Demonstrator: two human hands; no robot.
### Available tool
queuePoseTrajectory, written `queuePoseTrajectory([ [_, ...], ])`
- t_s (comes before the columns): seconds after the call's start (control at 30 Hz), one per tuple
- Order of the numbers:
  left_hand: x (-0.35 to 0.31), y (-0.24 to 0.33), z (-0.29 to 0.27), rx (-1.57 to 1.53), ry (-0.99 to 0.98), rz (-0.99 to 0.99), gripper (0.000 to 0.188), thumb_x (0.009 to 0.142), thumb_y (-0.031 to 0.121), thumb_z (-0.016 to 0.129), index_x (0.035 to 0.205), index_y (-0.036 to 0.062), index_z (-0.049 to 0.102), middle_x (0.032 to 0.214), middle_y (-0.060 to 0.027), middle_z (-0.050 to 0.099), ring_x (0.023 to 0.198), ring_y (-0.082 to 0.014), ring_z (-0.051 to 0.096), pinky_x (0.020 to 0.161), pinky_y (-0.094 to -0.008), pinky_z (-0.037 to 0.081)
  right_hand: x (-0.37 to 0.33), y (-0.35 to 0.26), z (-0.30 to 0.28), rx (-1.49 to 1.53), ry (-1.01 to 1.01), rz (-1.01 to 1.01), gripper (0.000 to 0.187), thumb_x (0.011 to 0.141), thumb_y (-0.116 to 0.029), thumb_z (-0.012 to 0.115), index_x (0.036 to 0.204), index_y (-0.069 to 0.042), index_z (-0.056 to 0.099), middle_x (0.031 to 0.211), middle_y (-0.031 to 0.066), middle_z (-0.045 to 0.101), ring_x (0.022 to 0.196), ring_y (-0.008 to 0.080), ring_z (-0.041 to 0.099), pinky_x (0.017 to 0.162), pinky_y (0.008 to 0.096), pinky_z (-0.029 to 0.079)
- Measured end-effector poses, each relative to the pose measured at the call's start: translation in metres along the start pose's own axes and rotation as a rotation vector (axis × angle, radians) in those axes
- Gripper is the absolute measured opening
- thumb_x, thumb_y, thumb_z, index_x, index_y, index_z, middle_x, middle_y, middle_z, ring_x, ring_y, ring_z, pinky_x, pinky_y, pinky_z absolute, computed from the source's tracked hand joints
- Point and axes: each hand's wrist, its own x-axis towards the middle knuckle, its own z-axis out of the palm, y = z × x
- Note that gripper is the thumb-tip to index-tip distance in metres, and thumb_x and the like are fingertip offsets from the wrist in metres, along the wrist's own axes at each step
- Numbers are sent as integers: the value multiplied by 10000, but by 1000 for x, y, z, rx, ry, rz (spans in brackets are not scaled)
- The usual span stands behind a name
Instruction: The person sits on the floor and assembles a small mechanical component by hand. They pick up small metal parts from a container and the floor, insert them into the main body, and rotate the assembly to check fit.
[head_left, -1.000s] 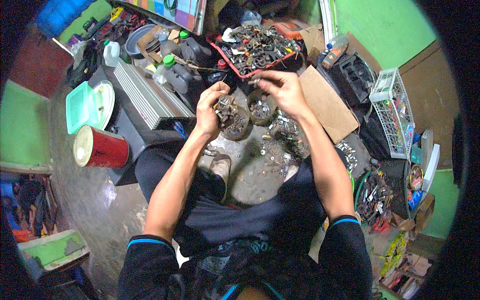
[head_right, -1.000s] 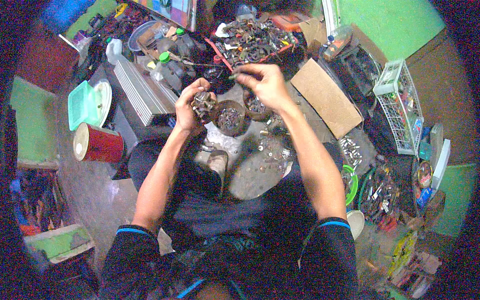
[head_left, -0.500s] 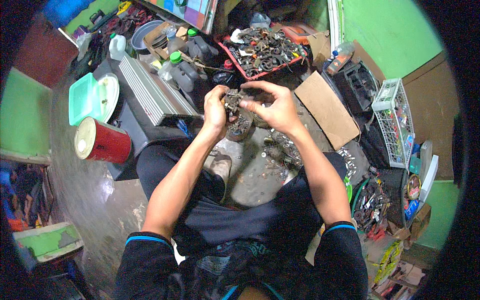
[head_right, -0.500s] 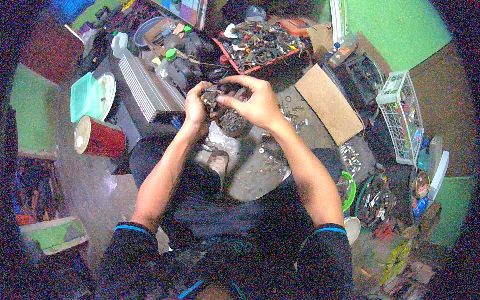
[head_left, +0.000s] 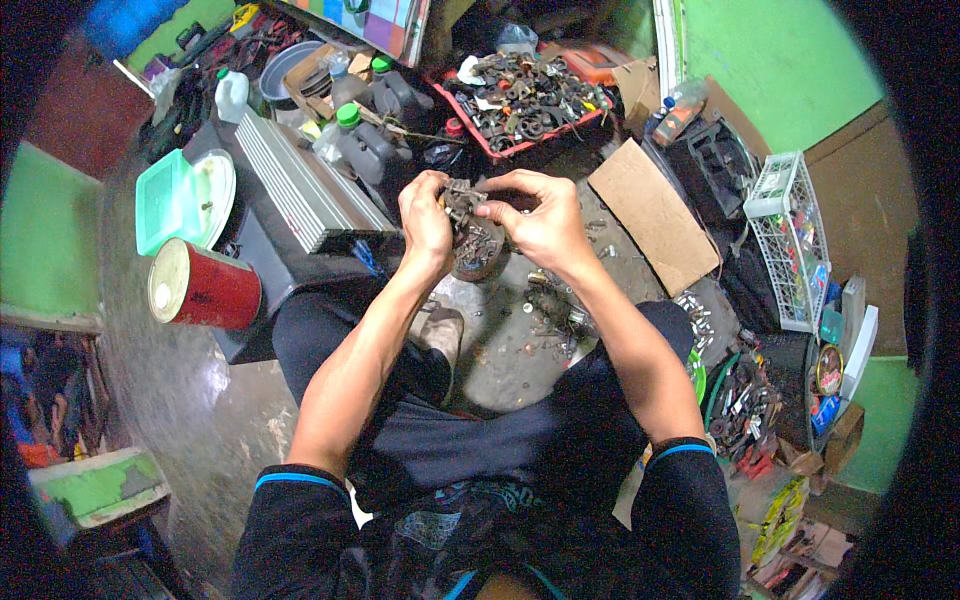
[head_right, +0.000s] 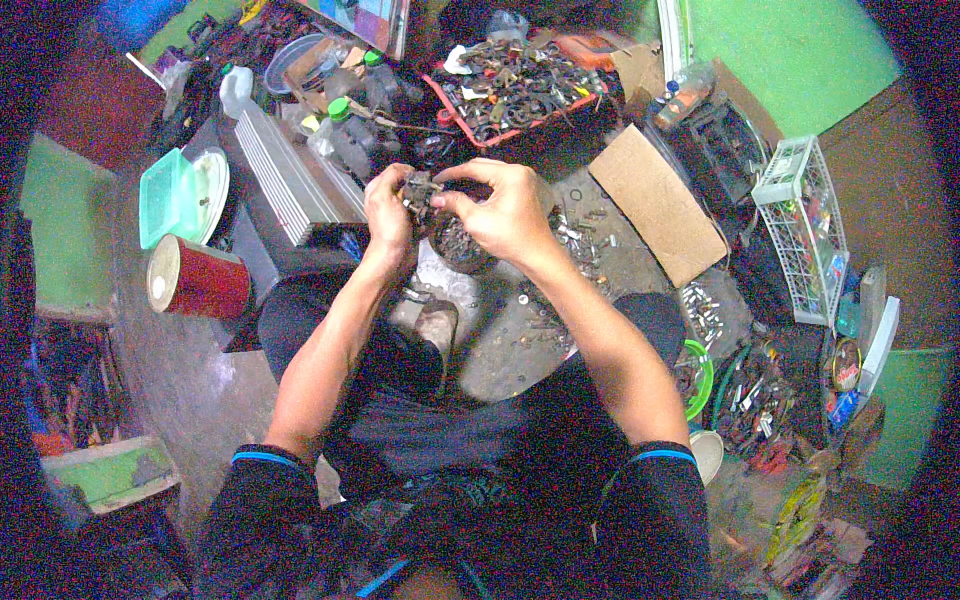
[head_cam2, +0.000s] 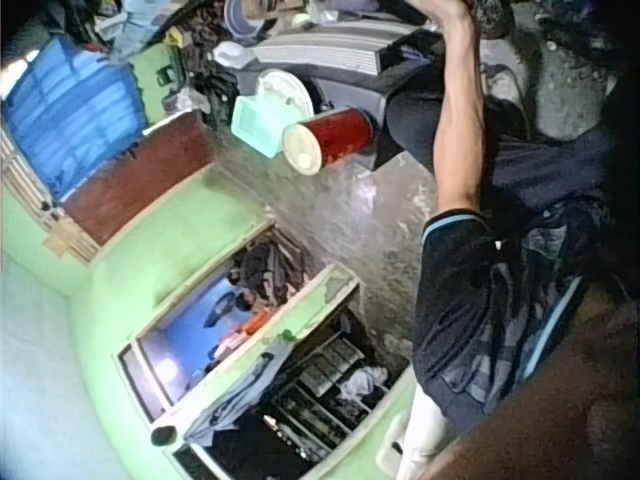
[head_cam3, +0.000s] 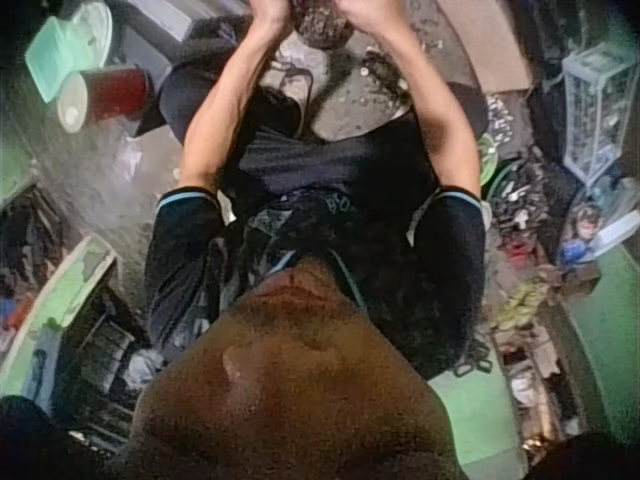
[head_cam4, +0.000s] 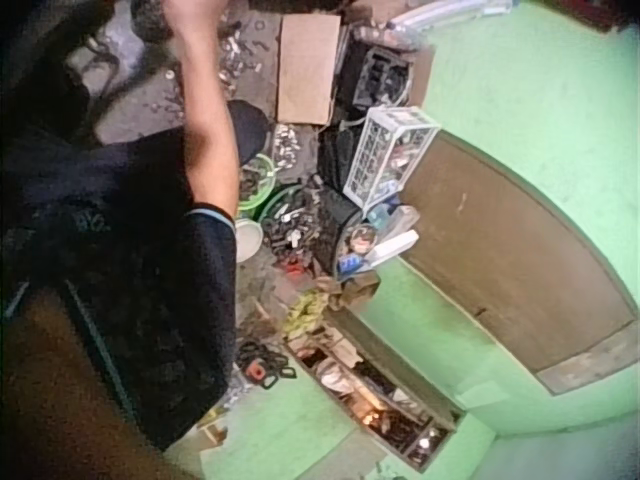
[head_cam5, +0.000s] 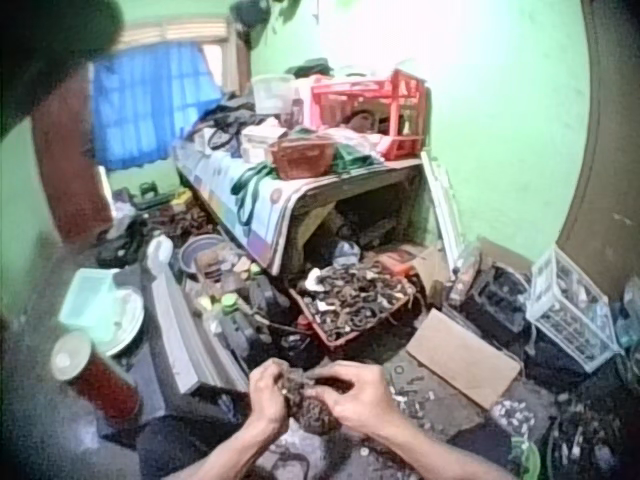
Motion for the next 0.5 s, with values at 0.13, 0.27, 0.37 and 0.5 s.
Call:
queuePoseTrajectory([
  [0.13,16,12,-12,-228,136,-131,287,890,240,421,738,42,562,615,-93,560,410,-168,460,324,-287,310,3,-4,-15,-28,66,5,194,715,-119,765,892,-44,739,850,114,720,759,187,691,711,301,521],
  [0.27,16,20,-14,-295,116,-132,282,906,247,403,790,29,539,596,-121,561,370,-175,432,316,-290,284,5,10,-14,-65,-70,256,228,716,-148,765,924,-59,741,840,133,718,764,219,696,719,314,523],
  [0.37,15,18,-17,-398,33,-183,289,916,258,388,801,35,531,599,-123,560,373,-178,425,320,-285,278,9,28,-3,-154,-141,248,272,729,-117,766,979,-21,717,847,135,718,702,158,662,685,290,518],
  [0.5,12,19,-17,-278,5,-217,295,925,255,370,793,46,530,607,-100,555,401,-161,438,337,-277,301,13,32,4,-291,-155,195,303,736,-113,749,1021,-20,702,897,167,711,715,185,672,721,321,518],
])
